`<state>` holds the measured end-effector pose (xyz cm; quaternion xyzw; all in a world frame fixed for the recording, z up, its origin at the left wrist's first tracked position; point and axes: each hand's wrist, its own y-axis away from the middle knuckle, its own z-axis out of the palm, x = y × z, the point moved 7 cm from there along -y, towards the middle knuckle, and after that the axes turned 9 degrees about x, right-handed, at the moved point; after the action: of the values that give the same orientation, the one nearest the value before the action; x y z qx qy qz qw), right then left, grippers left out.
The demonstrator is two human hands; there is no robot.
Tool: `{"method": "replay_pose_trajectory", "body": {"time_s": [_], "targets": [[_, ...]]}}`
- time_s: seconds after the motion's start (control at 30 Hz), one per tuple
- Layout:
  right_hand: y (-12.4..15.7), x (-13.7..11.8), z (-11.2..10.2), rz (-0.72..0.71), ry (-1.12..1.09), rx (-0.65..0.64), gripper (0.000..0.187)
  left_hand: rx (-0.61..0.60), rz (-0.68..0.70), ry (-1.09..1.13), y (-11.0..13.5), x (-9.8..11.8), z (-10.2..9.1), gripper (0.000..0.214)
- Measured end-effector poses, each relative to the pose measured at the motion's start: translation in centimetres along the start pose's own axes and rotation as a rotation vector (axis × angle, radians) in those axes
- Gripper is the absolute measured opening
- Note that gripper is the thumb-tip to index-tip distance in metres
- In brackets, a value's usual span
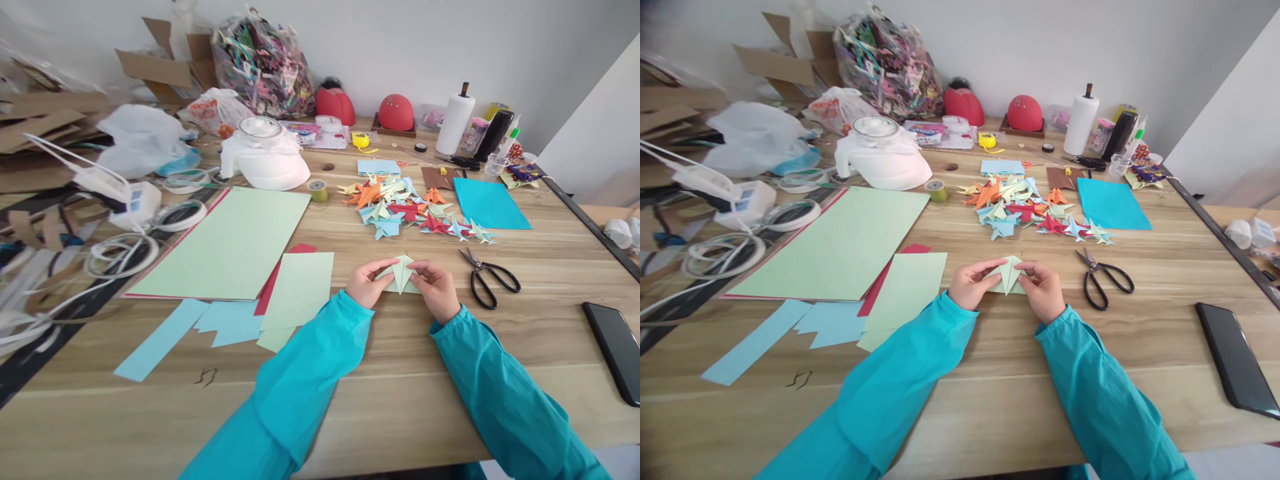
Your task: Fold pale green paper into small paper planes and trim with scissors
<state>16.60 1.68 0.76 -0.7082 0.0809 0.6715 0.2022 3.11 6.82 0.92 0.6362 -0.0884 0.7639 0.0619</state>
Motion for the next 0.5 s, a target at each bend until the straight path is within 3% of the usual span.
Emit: {"method": "replay_pose_trajectory", "body": {"time_s": [0.2, 0.5], "targets": [[0.08, 0.29, -0.04, 0.051, 0.04, 0.002, 0.021, 0.005, 0.025, -0.03, 0.06, 0.1, -0.02, 0.018], [0.06, -0.2, 0.02, 0.019, 0.041, -0.01, 0.024, -0.007, 0.087, -0.045, -0.11, -0.44, -0.13, 0.018]]}}
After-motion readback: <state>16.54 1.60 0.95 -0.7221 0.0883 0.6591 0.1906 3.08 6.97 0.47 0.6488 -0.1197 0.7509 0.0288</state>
